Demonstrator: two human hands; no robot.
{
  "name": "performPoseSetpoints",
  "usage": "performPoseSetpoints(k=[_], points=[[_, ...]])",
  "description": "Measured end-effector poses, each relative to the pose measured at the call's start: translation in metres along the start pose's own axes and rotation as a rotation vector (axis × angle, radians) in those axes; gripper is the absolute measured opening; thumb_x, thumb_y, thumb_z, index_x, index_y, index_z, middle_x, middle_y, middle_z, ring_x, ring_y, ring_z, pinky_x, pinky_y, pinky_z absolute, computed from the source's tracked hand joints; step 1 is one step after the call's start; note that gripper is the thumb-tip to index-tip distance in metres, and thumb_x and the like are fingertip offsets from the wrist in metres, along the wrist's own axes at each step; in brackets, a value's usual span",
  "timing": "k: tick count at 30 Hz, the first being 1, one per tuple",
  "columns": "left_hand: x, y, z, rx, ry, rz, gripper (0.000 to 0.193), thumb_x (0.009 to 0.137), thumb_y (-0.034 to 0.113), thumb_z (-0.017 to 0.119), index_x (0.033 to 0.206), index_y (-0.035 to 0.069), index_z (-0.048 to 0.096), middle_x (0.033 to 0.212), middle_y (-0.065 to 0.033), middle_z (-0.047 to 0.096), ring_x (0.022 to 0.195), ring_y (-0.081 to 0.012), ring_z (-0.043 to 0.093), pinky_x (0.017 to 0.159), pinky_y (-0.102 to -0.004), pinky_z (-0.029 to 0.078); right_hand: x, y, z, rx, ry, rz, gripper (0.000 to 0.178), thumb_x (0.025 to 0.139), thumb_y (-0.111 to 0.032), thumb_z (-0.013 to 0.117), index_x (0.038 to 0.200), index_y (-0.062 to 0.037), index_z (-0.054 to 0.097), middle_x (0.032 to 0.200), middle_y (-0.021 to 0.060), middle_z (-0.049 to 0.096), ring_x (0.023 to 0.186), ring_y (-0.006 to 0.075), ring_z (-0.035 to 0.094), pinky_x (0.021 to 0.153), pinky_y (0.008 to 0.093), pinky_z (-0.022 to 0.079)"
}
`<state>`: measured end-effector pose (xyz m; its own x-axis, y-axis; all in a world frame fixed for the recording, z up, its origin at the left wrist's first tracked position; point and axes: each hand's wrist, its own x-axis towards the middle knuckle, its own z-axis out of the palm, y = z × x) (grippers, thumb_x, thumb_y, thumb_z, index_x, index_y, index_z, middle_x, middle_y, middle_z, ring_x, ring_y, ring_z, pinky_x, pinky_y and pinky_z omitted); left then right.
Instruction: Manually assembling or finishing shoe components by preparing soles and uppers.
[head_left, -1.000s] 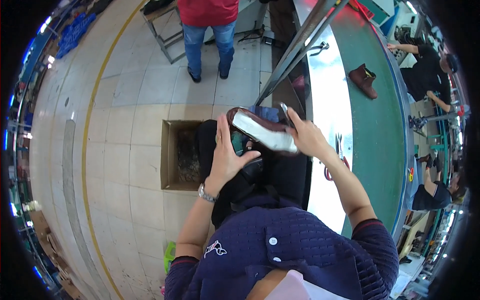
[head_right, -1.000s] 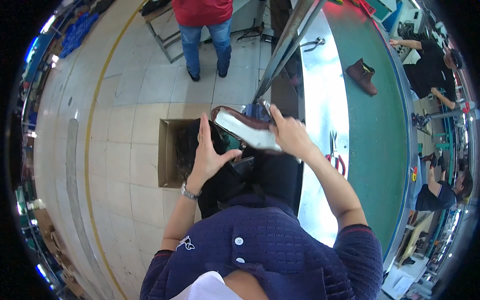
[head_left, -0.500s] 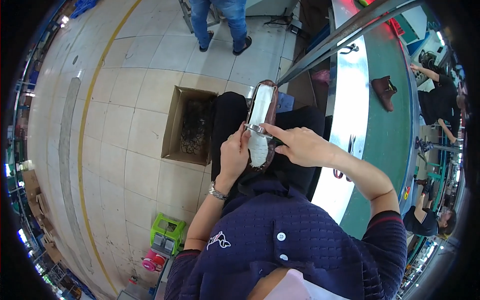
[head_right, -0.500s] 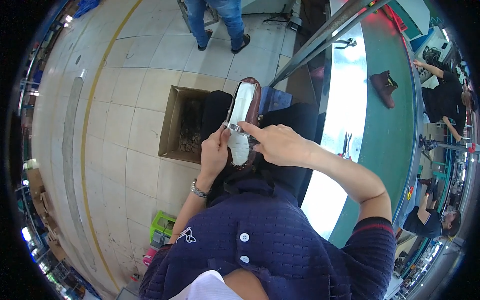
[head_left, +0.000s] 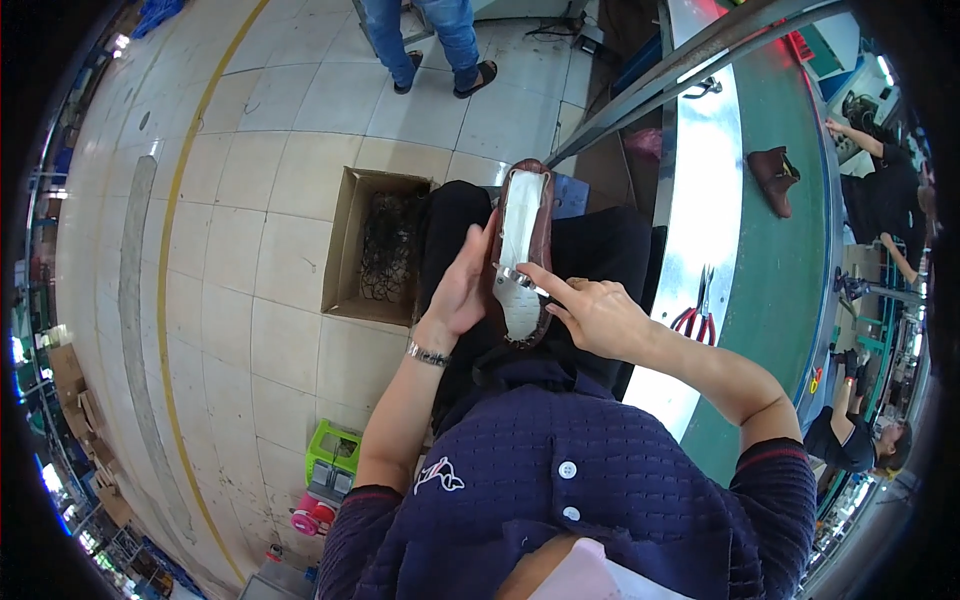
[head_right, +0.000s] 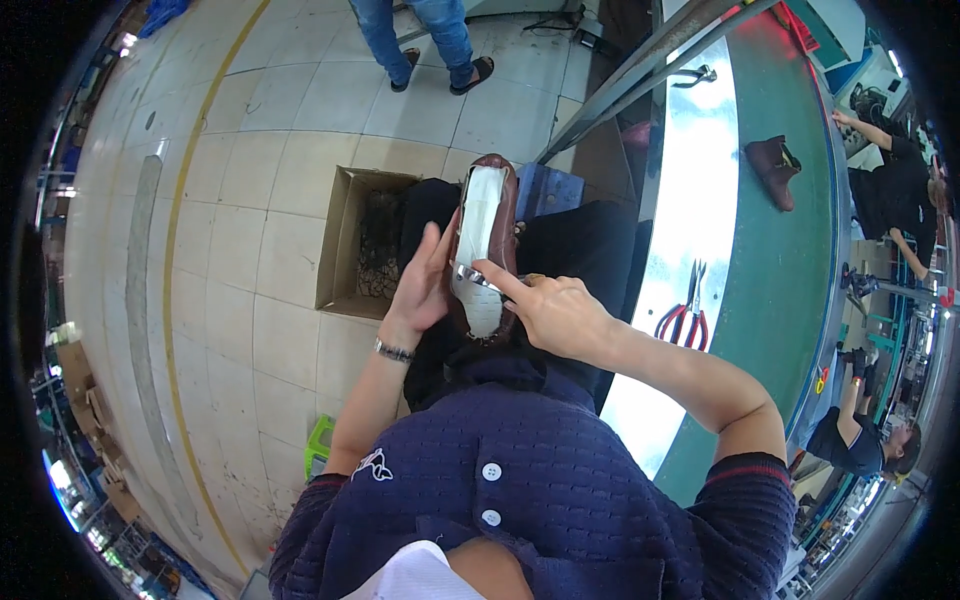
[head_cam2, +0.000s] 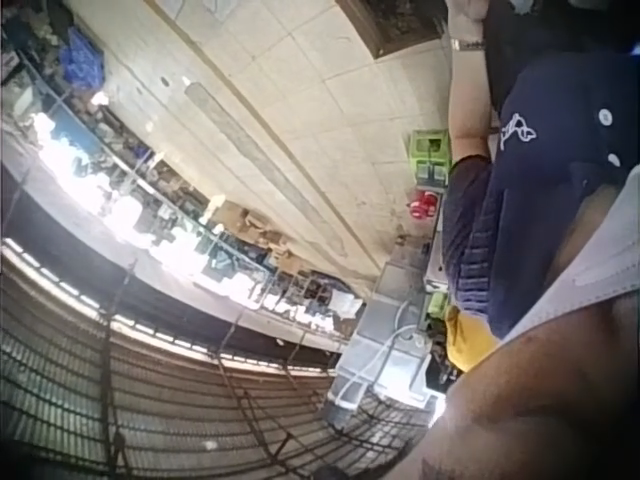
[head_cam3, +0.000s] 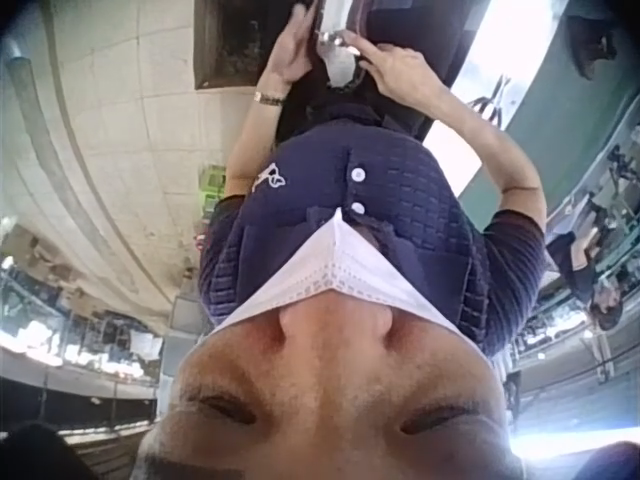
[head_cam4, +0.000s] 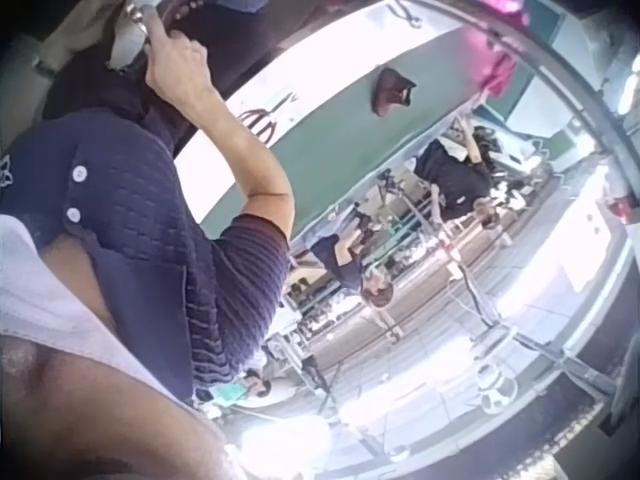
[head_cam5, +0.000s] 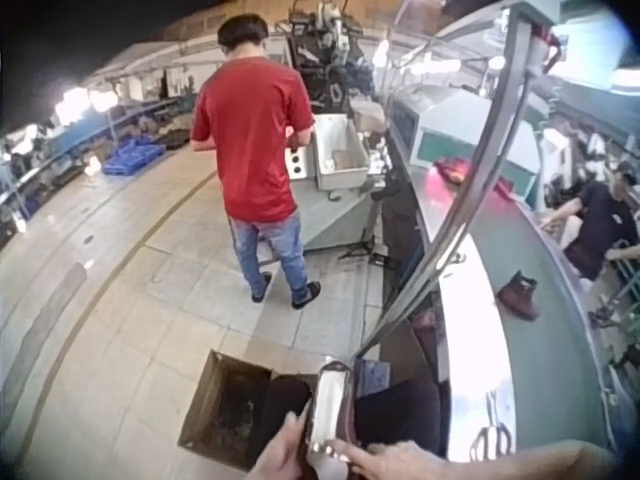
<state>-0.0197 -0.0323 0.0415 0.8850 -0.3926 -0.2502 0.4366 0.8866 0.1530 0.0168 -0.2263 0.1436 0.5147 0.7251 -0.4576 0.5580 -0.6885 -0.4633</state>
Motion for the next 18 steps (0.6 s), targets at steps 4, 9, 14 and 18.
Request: performPoseSetpoints(k=[4, 9, 14, 18], points=[[0.018, -0.003, 0.0, 0.285, 0.106, 0.024, 0.072, 0.093, 0.033, 0.059, 0.152, 0.018, 0.019, 0.147, -0.0018, 0.036, 0.129, -0.0158, 0.041, 0.106, -0.031, 0.033, -0.003, 0.005, 0.002, -0.012, 0.052, 0.002, 0.064, 0.092, -0.013, 0.055, 0.147, -0.0186, 0.021, 0.087, 0.0222, 0.065, 0.065, 0.035, 0.066, 0.062, 0.0443, 0.054], [0.018, -0.012, 0.008, 0.456, 0.2, 0.13, 0.072, 0.093, 0.029, 0.059, 0.151, 0.014, 0.019, 0.147, -0.0046, 0.037, 0.129, -0.0159, 0.04, 0.107, -0.0302, 0.031, 0.007, 0.003, -0.047, 0.145, -0.248, 0.063, 0.059, 0.091, -0.015, 0.057, 0.144, -0.0122, 0.03, 0.072, 0.0186, 0.065, 0.065, 0.0331, 0.066, 0.066, 0.0429, 0.054], [0.014, -0.009, 0.012, 0.499, 0.255, 0.075, 0.069, 0.095, 0.022, 0.057, 0.151, 0.012, 0.018, 0.148, -0.0044, 0.035, 0.134, -0.015, 0.035, 0.109, -0.0295, 0.028, 0.027, -0.022, -0.101, -0.078, 0.21, -0.414, 0.063, 0.089, -0.016, 0.06, 0.145, -0.0129, 0.031, 0.069, 0.0187, 0.062, 0.061, 0.0375, 0.061, 0.059, 0.0437, 0.05], [0.019, -0.013, 0.003, 0.572, 0.253, 0.136, 0.069, 0.095, 0.022, 0.057, 0.151, 0.012, 0.019, 0.148, -0.0027, 0.035, 0.133, -0.0136, 0.035, 0.108, -0.0283, 0.028, 0.067, 0.019, -0.084, -0.254, 0.199, -0.272, 0.062, 0.092, -0.02, 0.056, 0.147, -0.0223, 0.027, 0.064, 0.0162, 0.061, 0.055, 0.0343, 0.06, 0.051, 0.0401, 0.048]])
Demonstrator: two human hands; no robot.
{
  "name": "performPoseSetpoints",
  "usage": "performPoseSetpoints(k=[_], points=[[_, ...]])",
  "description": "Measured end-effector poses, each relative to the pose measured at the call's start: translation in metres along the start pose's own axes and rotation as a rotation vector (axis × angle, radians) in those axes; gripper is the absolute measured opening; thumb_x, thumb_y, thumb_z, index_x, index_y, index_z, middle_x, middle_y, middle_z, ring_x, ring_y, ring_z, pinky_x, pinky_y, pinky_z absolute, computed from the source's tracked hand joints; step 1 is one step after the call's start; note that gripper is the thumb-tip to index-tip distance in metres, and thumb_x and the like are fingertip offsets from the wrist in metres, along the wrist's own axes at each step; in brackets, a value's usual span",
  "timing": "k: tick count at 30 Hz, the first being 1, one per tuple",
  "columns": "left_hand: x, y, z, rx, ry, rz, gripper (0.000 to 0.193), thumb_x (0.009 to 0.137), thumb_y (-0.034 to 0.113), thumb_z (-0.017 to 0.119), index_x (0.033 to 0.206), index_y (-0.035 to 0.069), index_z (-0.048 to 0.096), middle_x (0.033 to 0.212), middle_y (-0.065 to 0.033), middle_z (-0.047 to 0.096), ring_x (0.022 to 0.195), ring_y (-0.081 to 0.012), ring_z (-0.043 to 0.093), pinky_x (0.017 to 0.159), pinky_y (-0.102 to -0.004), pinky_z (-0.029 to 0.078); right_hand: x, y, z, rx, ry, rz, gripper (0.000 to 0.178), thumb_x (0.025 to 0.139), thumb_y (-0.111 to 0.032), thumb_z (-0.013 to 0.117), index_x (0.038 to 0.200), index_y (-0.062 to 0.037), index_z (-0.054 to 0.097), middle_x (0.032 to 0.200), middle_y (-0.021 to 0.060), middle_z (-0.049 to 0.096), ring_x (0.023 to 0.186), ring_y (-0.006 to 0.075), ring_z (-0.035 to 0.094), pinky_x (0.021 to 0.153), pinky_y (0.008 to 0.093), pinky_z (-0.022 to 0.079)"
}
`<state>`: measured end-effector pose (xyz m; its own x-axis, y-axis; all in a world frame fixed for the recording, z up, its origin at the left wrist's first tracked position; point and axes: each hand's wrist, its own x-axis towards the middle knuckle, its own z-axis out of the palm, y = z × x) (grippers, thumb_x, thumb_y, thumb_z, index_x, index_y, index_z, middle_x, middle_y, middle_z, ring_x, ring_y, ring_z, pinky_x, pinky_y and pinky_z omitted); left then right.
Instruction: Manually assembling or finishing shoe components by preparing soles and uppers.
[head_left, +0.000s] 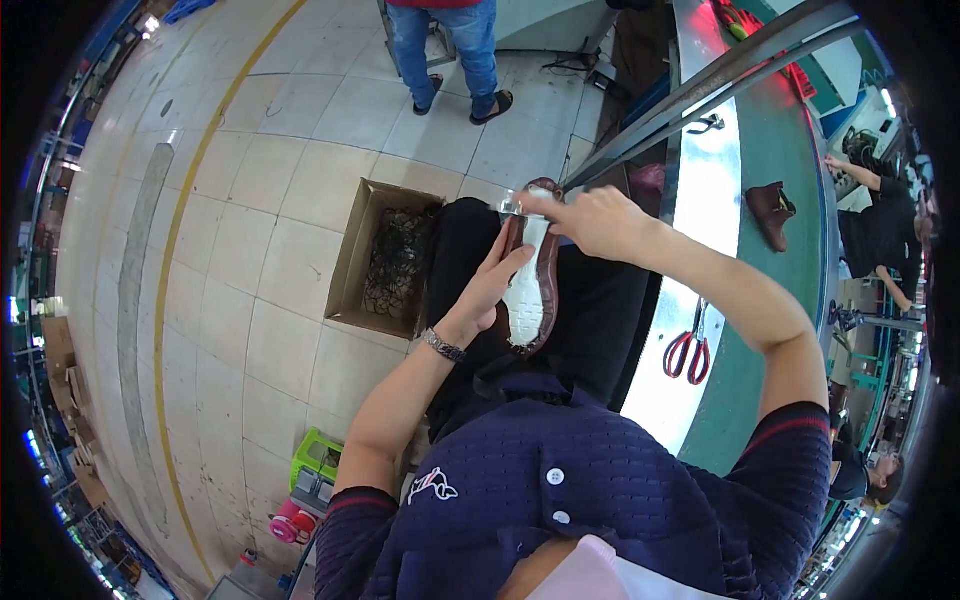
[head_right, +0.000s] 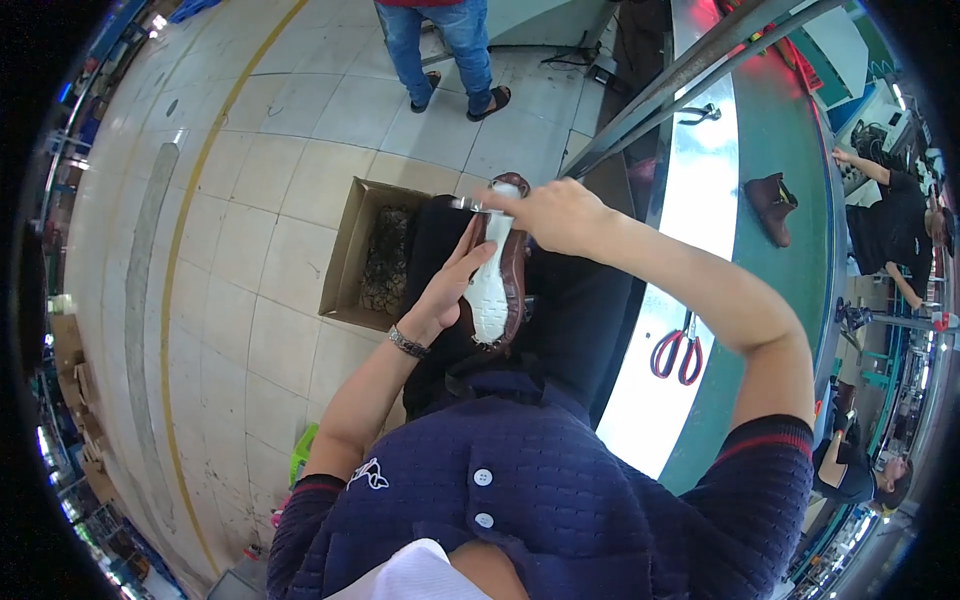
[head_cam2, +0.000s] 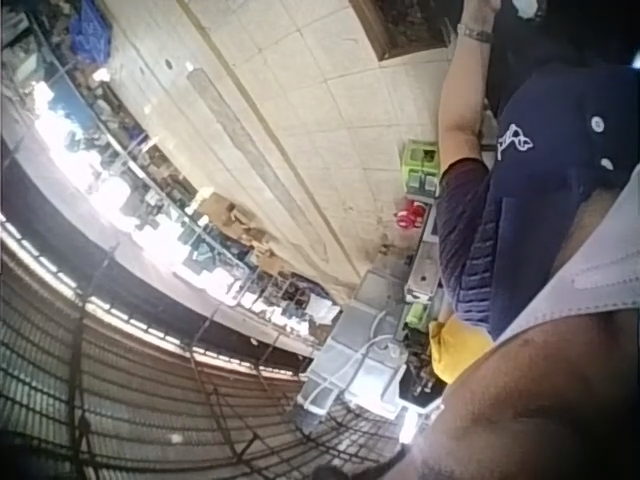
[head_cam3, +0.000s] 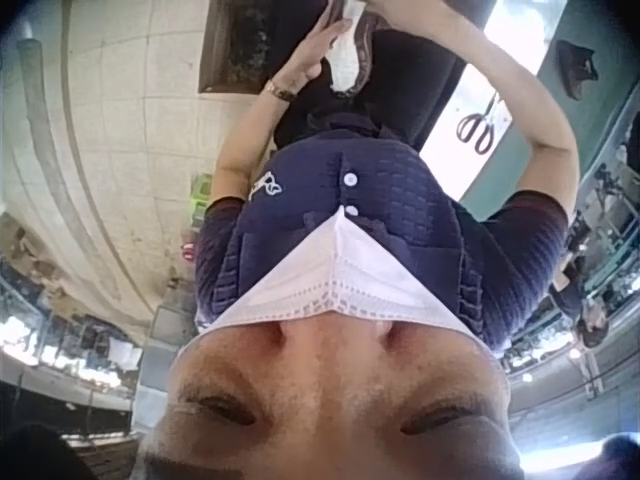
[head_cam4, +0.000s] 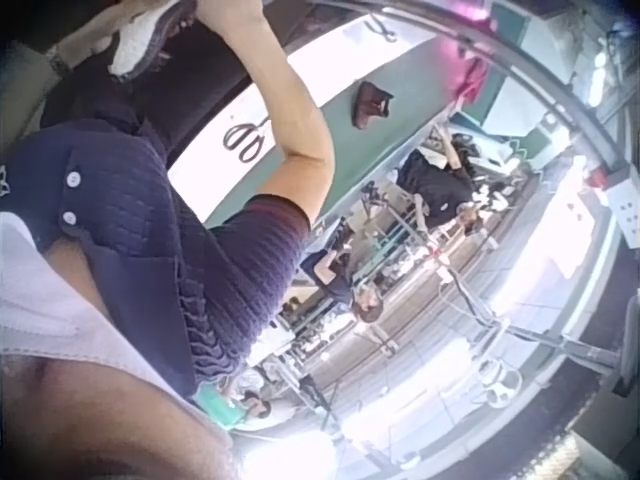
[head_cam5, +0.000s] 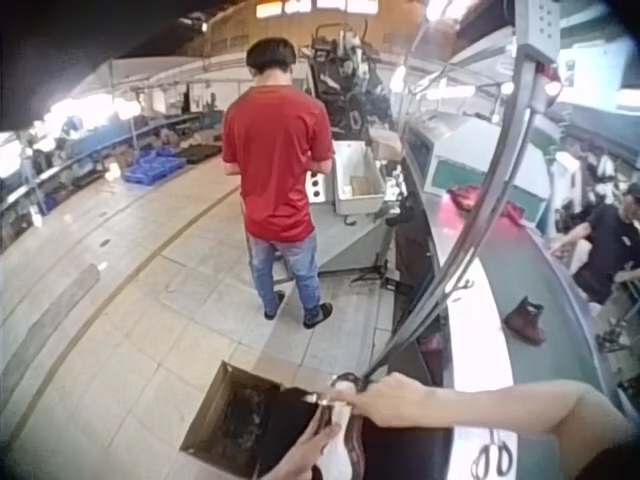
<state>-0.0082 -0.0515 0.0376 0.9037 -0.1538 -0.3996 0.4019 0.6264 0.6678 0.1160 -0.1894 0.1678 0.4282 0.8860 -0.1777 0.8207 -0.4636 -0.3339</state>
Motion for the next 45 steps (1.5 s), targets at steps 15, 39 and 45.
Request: performPoseSetpoints(k=[15, 39, 45], points=[[0.001, 0.006, -0.012, -0.013, -0.096, -0.026, 0.072, 0.095, 0.022, 0.058, 0.152, 0.016, 0.016, 0.147, -0.0022, 0.036, 0.13, -0.0146, 0.037, 0.106, -0.0295, 0.032, -0.009, -0.008, 0.001, -0.151, -0.049, 0.109, 0.062, 0.095, -0.026, 0.053, 0.149, -0.0233, 0.021, 0.061, 0.017, 0.06, 0.054, 0.0325, 0.062, 0.052, 0.0403, 0.05], [-0.005, 0.021, -0.017, -0.05, -0.129, -0.192, 0.078, 0.082, 0.006, 0.07, 0.147, 0.014, 0.028, 0.127, -0.0018, 0.052, 0.115, -0.0146, 0.051, 0.096, -0.0306, 0.043, -0.028, -0.023, 0.02, -0.086, -0.137, 0.107, 0.06, 0.095, -0.025, 0.051, 0.148, -0.0222, 0.023, 0.064, 0.0164, 0.061, 0.051, 0.0303, 0.062, 0.049, 0.0398, 0.05], [-0.004, 0.016, -0.017, 0.037, -0.162, -0.198, 0.08, 0.082, 0.009, 0.072, 0.148, 0.013, 0.027, 0.13, -0.0022, 0.05, 0.117, -0.0159, 0.05, 0.099, -0.0314, 0.041, -0.036, -0.035, 0.028, -0.002, -0.124, 0.251, 0.057, 0.095, -0.028, 0.052, 0.146, -0.0213, 0.028, 0.06, 0.0142, 0.06, 0.054, 0.03, 0.063, 0.053, 0.0395, 0.051]])
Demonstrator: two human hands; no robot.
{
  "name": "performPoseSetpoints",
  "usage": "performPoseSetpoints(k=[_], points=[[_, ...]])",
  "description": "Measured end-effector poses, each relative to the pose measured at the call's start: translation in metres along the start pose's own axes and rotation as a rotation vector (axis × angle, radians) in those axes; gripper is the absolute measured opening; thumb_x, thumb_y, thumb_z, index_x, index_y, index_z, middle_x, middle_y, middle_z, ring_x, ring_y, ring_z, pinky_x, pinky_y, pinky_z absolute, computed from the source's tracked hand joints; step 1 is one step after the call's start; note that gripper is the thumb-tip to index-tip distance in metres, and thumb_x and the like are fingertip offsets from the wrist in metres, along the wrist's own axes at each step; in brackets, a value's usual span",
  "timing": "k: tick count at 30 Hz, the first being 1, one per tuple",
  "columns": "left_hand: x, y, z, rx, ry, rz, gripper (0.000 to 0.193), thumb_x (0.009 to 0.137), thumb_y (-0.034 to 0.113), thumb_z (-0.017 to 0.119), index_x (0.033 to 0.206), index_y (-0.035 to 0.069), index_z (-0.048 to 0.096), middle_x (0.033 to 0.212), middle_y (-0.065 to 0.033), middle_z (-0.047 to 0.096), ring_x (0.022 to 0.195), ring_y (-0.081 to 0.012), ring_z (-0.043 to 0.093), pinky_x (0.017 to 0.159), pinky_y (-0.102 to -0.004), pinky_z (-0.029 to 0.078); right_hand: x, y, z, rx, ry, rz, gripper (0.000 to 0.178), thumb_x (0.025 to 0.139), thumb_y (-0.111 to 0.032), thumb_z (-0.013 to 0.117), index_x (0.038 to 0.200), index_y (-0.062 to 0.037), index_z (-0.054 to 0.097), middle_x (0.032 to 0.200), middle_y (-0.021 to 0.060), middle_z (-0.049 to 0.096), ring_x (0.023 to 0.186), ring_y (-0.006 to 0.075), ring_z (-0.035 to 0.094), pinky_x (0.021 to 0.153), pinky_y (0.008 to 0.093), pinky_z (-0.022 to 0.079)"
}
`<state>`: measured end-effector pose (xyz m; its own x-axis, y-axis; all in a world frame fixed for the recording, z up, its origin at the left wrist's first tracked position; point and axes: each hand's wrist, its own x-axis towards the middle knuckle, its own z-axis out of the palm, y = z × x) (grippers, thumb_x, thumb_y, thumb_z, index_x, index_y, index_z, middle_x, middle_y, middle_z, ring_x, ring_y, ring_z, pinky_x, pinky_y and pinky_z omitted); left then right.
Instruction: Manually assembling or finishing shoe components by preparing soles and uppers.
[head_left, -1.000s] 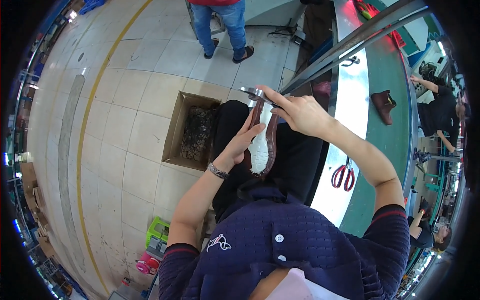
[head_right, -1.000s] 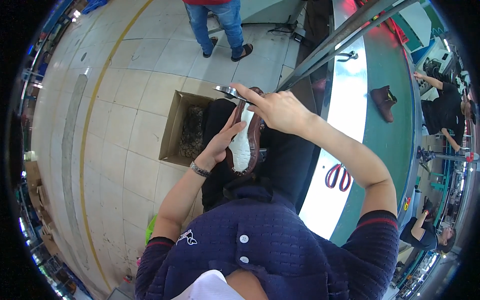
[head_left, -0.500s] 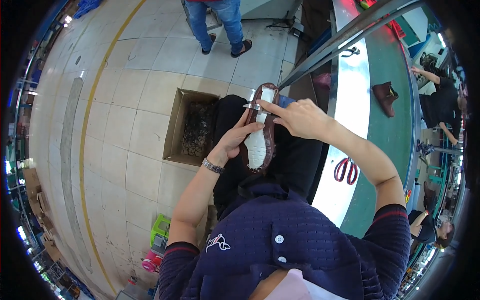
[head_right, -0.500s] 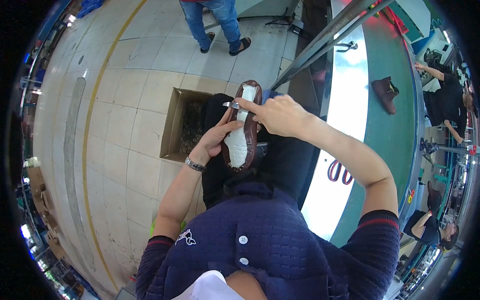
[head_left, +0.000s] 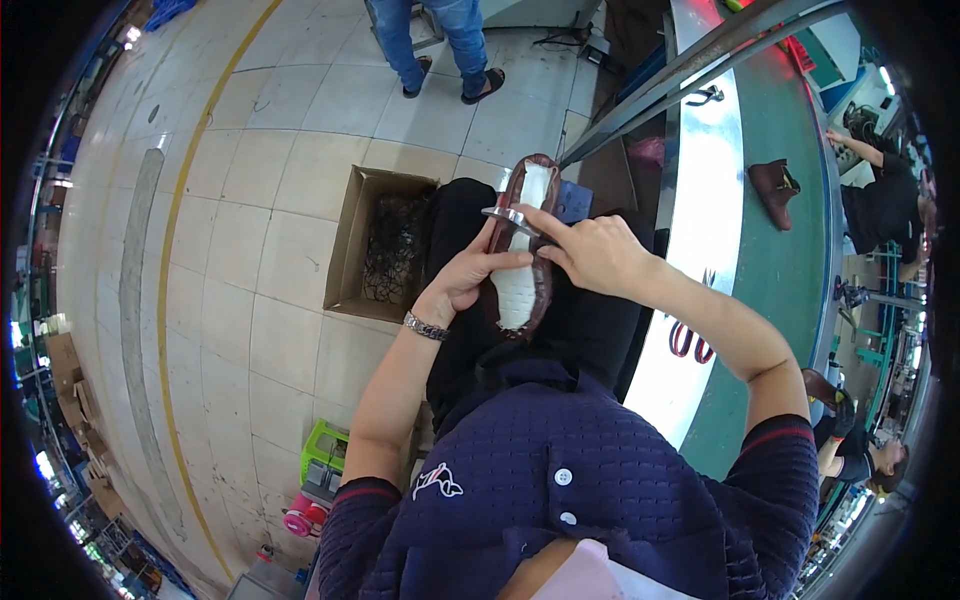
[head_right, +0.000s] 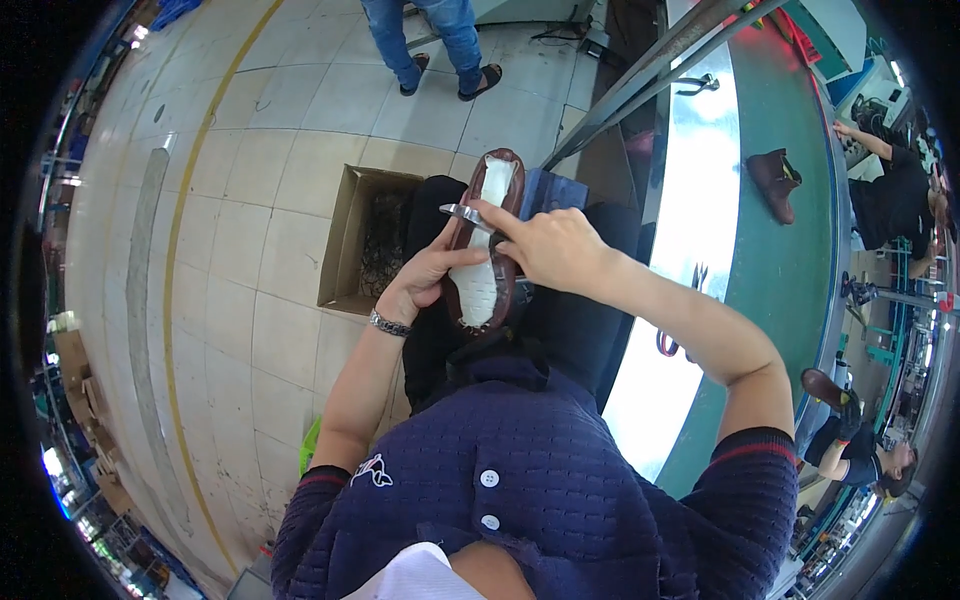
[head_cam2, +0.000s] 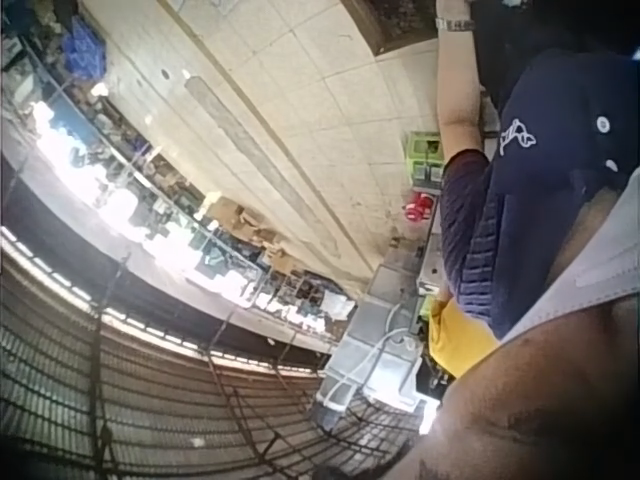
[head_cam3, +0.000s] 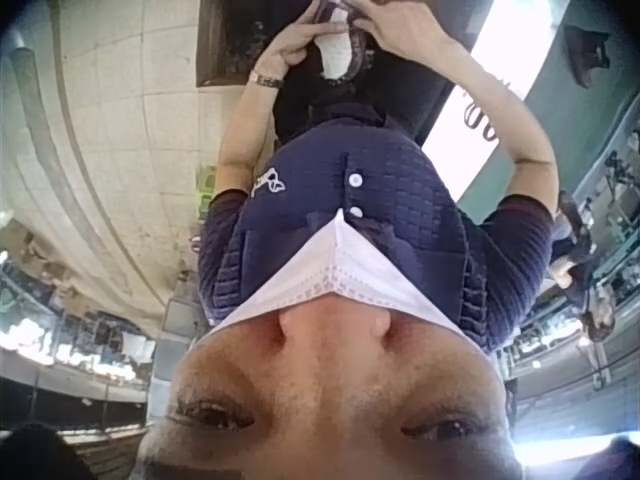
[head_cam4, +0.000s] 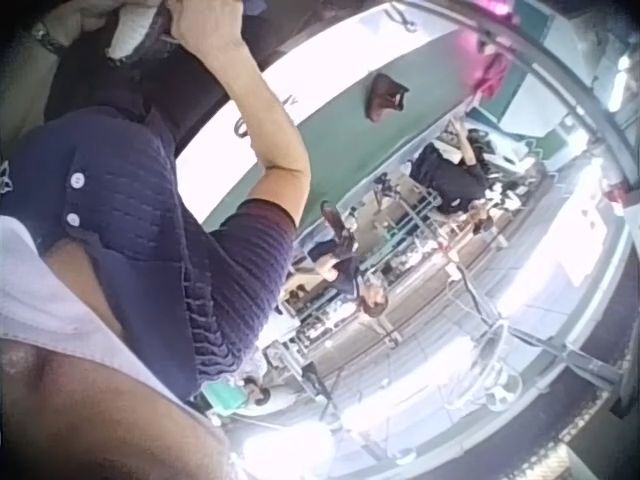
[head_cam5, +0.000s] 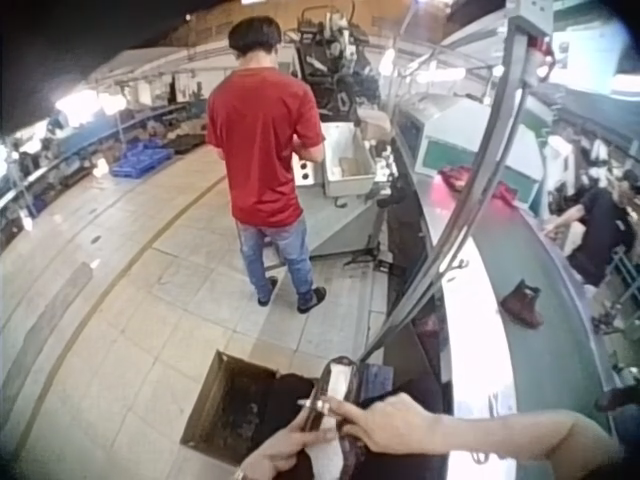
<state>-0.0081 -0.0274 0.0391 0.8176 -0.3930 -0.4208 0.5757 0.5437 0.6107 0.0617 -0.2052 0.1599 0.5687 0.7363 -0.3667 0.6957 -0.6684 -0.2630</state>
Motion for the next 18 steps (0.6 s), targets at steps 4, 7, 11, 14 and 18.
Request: performPoseSetpoints(k=[4, 7, 11, 14, 18], points=[[-0.009, -0.019, -0.002, -0.016, 0.012, 0.14, 0.072, 0.094, 0.028, 0.059, 0.152, 0.016, 0.017, 0.143, -0.0043, 0.04, 0.13, -0.0177, 0.04, 0.108, -0.0334, 0.033, -0.008, 0.017, -0.004, -0.104, -0.027, -0.08, 0.061, 0.092, -0.024, 0.055, 0.147, -0.022, 0.029, 0.067, 0.015, 0.063, 0.058, 0.0311, 0.064, 0.056, 0.0424, 0.052], [-0.017, -0.033, -0.003, -0.539, -0.216, 0.108, 0.065, 0.098, 0.057, 0.026, 0.152, 0.022, 0.015, 0.149, -0.0048, 0.035, 0.133, -0.0214, 0.039, 0.11, -0.0393, 0.032, -0.027, 0.001, -0.024, 0.01, -0.222, -0.089, 0.071, 0.084, -0.008, 0.061, 0.145, -0.0317, 0.032, 0.088, 0.0154, 0.06, 0.075, 0.0324, 0.063, 0.065, 0.0412, 0.054], [-0.013, -0.049, 0.002, -0.658, -0.205, 0.079, 0.058, 0.101, 0.05, 0.029, 0.151, 0.026, 0.016, 0.146, -0.0055, 0.038, 0.13, -0.0229, 0.042, 0.108, -0.0419, 0.034, -0.04, -0.018, 0.008, -0.384, 0.043, -0.227, 0.082, 0.078, -0.006, 0.06, 0.146, -0.0394, 0.029, 0.095, 0.0184, 0.058, 0.082, 0.03, 0.061, 0.065, 0.0343, 0.054], [-0.015, -0.055, -0.002, -0.612, -0.231, 0.142, 0.056, 0.101, 0.042, 0.035, 0.152, 0.026, 0.015, 0.147, -0.0046, 0.037, 0.129, -0.0224, 0.043, 0.108, -0.0418, 0.035, -0.036, -0.031, 0.008, -0.438, -0.099, -0.2, 0.082, 0.081, -0.007, 0.057, 0.147, -0.0416, 0.024, 0.094, 0.0193, 0.058, 0.081, 0.0295, 0.062, 0.065, 0.0328, 0.055], [-0.013, -0.049, 0.008, -0.47, -0.151, 0.192, 0.064, 0.099, 0.035, 0.047, 0.152, 0.023, 0.013, 0.151, -0.0032, 0.03, 0.134, -0.0202, 0.036, 0.11, -0.0374, 0.031, -0.028, 0.002, 0.007, -0.347, -0.133, -0.237, 0.078, 0.086, -0.012, 0.056, 0.144, -0.05, 0.022, 0.086, 0.0167, 0.059, 0.07, 0.0242, 0.065, 0.053, 0.0314, 0.054]])
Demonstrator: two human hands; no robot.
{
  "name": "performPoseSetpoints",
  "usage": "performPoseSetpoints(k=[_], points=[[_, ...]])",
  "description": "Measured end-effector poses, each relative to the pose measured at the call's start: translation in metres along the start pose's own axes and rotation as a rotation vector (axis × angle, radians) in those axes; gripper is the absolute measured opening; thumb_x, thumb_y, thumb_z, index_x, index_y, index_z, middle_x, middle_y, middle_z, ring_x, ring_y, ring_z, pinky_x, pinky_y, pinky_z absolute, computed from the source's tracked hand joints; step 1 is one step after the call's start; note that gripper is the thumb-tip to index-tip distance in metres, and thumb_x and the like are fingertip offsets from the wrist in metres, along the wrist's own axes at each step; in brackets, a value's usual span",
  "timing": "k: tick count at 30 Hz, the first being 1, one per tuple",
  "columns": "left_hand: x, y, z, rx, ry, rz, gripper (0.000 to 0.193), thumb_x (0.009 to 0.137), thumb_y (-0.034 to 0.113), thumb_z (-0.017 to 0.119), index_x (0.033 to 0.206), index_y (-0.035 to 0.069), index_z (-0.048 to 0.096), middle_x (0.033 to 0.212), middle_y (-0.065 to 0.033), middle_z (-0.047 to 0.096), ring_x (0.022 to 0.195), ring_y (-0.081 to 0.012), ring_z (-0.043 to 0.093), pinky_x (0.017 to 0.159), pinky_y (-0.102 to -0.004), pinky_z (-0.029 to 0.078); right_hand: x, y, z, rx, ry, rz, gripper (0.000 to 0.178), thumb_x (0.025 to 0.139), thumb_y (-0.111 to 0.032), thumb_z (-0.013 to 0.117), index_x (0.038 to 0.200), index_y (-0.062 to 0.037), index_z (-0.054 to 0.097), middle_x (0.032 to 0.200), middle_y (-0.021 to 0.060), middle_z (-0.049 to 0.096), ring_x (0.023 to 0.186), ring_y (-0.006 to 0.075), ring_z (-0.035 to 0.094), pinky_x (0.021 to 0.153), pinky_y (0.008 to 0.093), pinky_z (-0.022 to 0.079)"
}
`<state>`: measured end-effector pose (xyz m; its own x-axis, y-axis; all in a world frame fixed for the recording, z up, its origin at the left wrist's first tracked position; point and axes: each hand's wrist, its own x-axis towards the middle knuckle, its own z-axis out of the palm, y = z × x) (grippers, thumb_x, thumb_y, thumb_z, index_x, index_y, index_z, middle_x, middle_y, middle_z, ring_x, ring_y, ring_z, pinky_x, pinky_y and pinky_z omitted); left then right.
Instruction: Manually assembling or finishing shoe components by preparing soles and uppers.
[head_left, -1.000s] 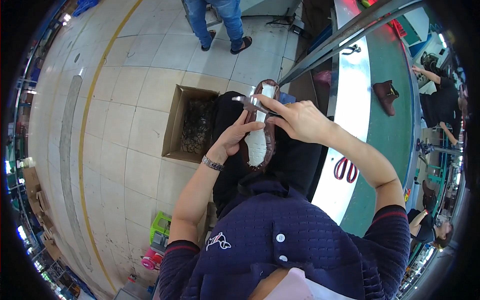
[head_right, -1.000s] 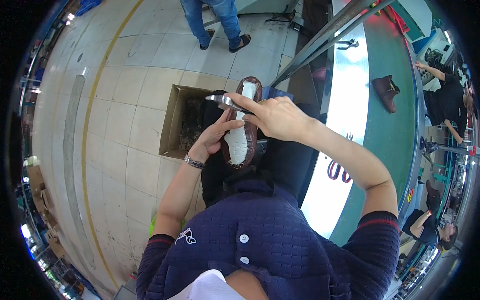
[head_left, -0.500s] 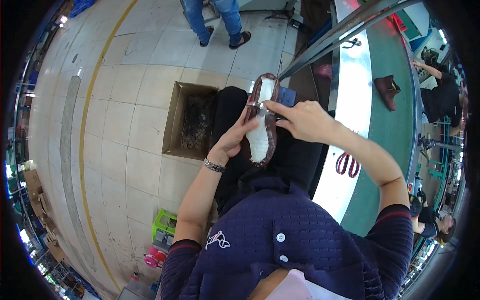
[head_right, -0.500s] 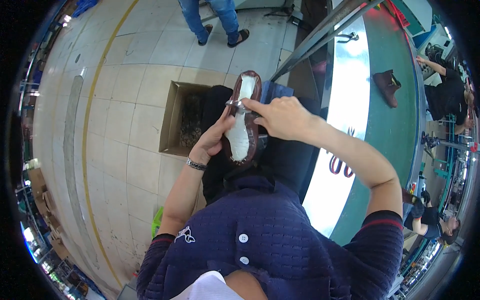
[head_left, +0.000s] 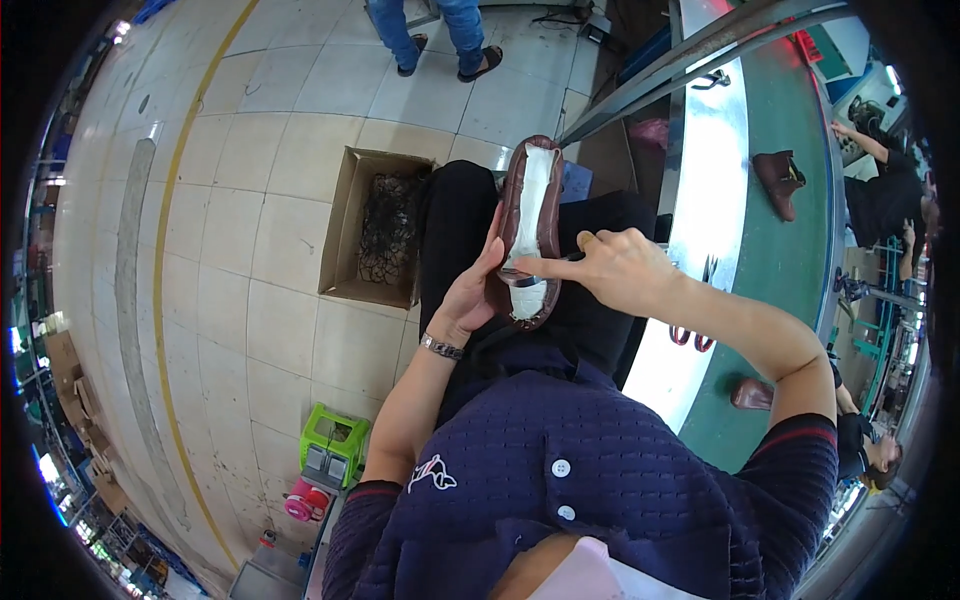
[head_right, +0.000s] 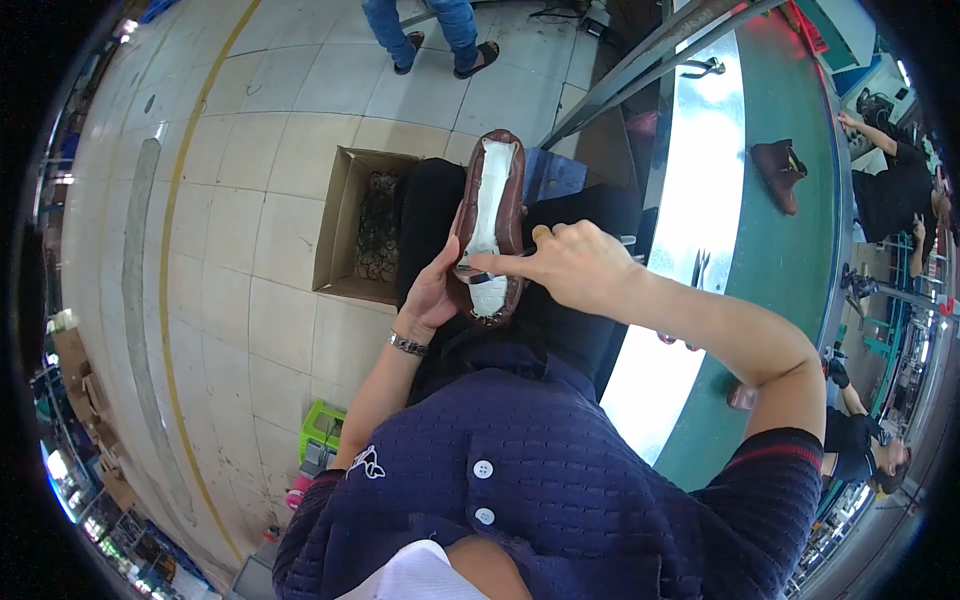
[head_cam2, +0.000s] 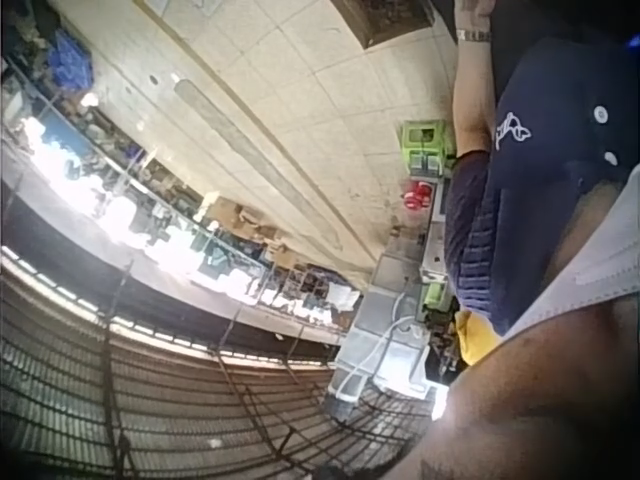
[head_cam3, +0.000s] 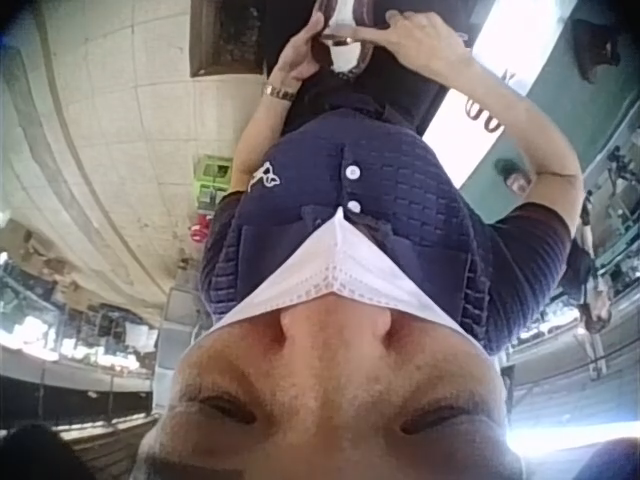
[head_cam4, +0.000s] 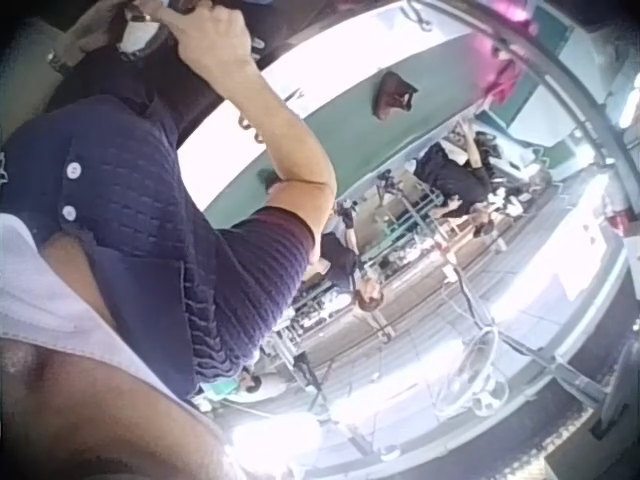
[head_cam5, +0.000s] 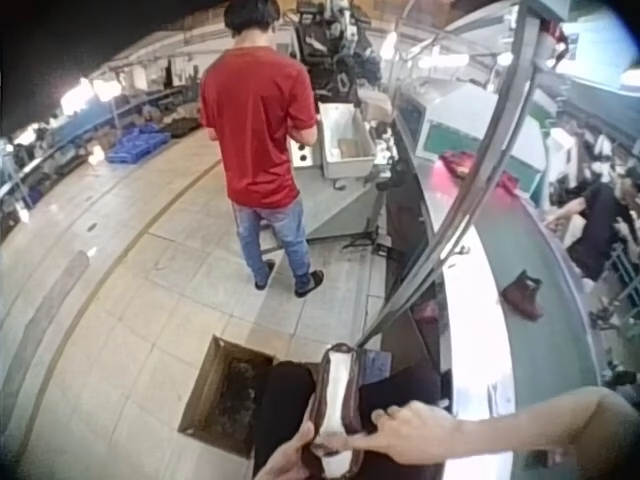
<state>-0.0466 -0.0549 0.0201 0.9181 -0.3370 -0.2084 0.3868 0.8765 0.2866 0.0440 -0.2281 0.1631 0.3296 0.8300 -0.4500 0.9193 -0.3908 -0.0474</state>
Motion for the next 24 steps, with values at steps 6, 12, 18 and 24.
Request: performPoseSetpoints(k=[6, 12, 18, 24], points=[[0.001, -0.004, 0.012, 0.167, 0.103, 0.139, 0.064, 0.1, 0.028, 0.047, 0.153, 0.017, 0.012, 0.151, -0.0055, 0.029, 0.136, -0.0193, 0.033, 0.111, -0.0346, 0.028, 0.005, 0.012, -0.003, 0.12, 0.025, -0.028, 0.069, 0.088, -0.018, 0.059, 0.141, -0.0505, 0.03, 0.07, 0.0087, 0.058, 0.058, 0.0191, 0.063, 0.045, 0.0294, 0.051], [-0.005, -0.002, 0.001, 0.292, 0.315, 0.002, 0.059, 0.094, 0.02, 0.058, 0.144, 0.008, 0.03, 0.135, -0.0072, 0.047, 0.122, -0.0154, 0.047, 0.101, -0.0311, 0.039, 0.005, -0.008, -0.054, 0.075, 0.179, -0.022, 0.068, 0.089, -0.027, 0.062, 0.147, -0.0375, 0.028, 0.064, 0.0066, 0.06, 0.046, 0.0209, 0.058, 0.042, 0.032, 0.046], [-0.005, 0.012, 0.01, 0.275, 0.202, -0.003, 0.068, 0.088, 0.007, 0.061, 0.146, 0.01, 0.026, 0.124, -0.0057, 0.053, 0.109, -0.0167, 0.056, 0.094, -0.0324, 0.046, 0.028, 0.001, -0.017, 0.092, 0.063, -0.011, 0.07, 0.093, -0.027, 0.055, 0.151, -0.0295, 0.016, 0.064, 0.0089, 0.063, 0.045, 0.0215, 0.058, 0.038, 0.0324, 0.043], [-0.011, 0.01, -0.014, 0.348, 0.081, -0.13, 0.063, 0.086, 0.01, 0.062, 0.143, 0.012, 0.035, 0.128, -0.0076, 0.052, 0.112, -0.0186, 0.056, 0.095, -0.0354, 0.046, 0.025, -0.013, -0.006, 0.214, 0.366, -0.037, 0.073, 0.092, -0.023, 0.055, 0.151, -0.0295, 0.013, 0.058, 0.0062, 0.062, 0.043, 0.0193, 0.058, 0.038, 0.0284, 0.043]])
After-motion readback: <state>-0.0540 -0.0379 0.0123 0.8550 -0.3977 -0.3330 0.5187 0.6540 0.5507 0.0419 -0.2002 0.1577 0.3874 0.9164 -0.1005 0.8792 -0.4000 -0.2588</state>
